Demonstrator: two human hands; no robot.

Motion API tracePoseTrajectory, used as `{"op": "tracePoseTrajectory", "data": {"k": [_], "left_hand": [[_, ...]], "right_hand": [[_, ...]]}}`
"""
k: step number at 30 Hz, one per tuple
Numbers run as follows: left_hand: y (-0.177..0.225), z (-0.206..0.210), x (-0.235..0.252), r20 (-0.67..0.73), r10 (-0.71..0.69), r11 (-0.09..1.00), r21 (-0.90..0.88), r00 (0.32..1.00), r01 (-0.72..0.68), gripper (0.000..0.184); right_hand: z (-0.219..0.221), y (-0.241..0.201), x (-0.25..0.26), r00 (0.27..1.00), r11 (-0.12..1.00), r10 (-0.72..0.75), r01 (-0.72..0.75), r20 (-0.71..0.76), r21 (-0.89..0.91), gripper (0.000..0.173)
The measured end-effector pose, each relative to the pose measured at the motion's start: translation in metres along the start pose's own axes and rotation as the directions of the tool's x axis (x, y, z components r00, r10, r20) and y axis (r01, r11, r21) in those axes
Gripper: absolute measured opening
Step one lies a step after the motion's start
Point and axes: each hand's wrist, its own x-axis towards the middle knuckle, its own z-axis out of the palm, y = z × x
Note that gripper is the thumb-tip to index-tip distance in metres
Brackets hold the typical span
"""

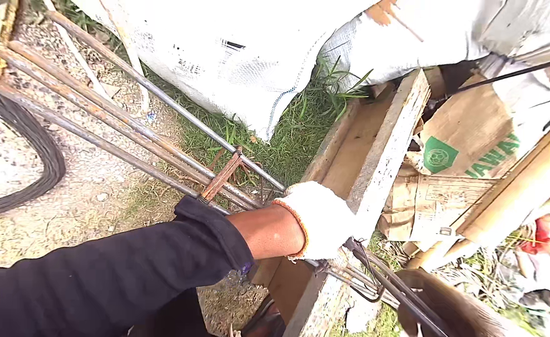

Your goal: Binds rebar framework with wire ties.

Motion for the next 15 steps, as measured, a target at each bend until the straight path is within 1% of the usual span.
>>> {"op": "tracePoseTrajectory", "data": {"k": [1,2,3,4,5,6,7,8,9,10,11,12,13,15], "left_hand": [[0.0,0.0,0.0,0.004,0.001,1.0,0.008,1.0,-0.001,0.023],[0.0,0.0,0.0,-0.002,0.0,1.0,0.021,1.0,0.0,0.023],[0.001,0.001,0.001,-0.013,-0.006,1.0,0.031,1.0,0.006,0.023],[0.001,0.002,0.002,-0.023,-0.016,0.999,0.039,1.0,0.017,0.024],[0.001,0.002,0.003,-0.029,-0.024,0.999,0.048,0.999,0.026,0.026],[0.002,0.001,0.004,-0.019,-0.037,0.998,0.057,0.999,0.038,0.029],[0.002,0.001,0.006,-0.01,-0.046,0.997,0.063,0.999,0.047,0.031],[0.003,0.002,0.006,-0.004,-0.05,0.996,0.075,0.999,0.05,0.032],[0.003,0.003,0.007,0.005,-0.052,0.994,0.096,0.999,0.052,0.034],[0.003,0.005,0.007,-0.004,-0.051,0.992,0.113,0.999,0.051,0.036],[0.002,0.008,0.007,-0.035,-0.042,0.991,0.126,0.999,0.046,0.038],[-0.002,0.014,0.009,-0.092,-0.025,0.989,0.142,0.995,0.038,0.039],[-0.004,0.017,0.009,-0.124,-0.021,0.989,0.141,0.992,0.039,0.038],[-0.006,0.021,0.009,-0.144,-0.016,0.99,0.136,0.989,0.036,0.036]], "right_hand": [[0.003,-0.006,-0.005,0.995,0.978,-0.041,0.022,-0.092,-0.206,0.066],[0.009,-0.015,-0.01,0.983,0.909,-0.073,-0.005,-0.17,-0.417,0.061],[0.017,-0.027,-0.014,0.969,0.805,-0.088,-0.067,-0.229,-0.589,0.053],[0.027,-0.039,-0.017,0.962,0.703,-0.064,-0.146,-0.267,-0.696,0.049],[0.036,-0.048,-0.018,0.958,0.636,-0.027,-0.205,-0.286,-0.744,0.045],[0.04,-0.054,-0.018,0.961,0.641,0.016,-0.222,-0.276,-0.735,0.038],[0.037,-0.056,-0.015,0.971,0.716,0.056,-0.203,-0.234,-0.668,0.028],[0.026,-0.053,-0.011,0.978,0.82,0.139,-0.202,-0.156,-0.536,0.024],[0.01,-0.043,-0.005,0.977,0.918,0.209,-0.207,-0.032,-0.338,0.023],[-0.004,-0.032,0.0,0.966,0.963,0.242,-0.229,0.09,-0.14,0.024],[-0.014,-0.023,0.004,0.955,0.971,0.237,-0.236,0.179,-0.026,0.026],[-0.021,-0.015,0.009,0.948,0.975,0.211,-0.222,0.238,0.017,0.028],[-0.024,-0.009,0.013,0.946,0.98,0.18,-0.196,0.27,0.035,0.029],[-0.026,-0.003,0.016,0.951,0.988,0.125,-0.145,0.283,0.05,0.03]]}}
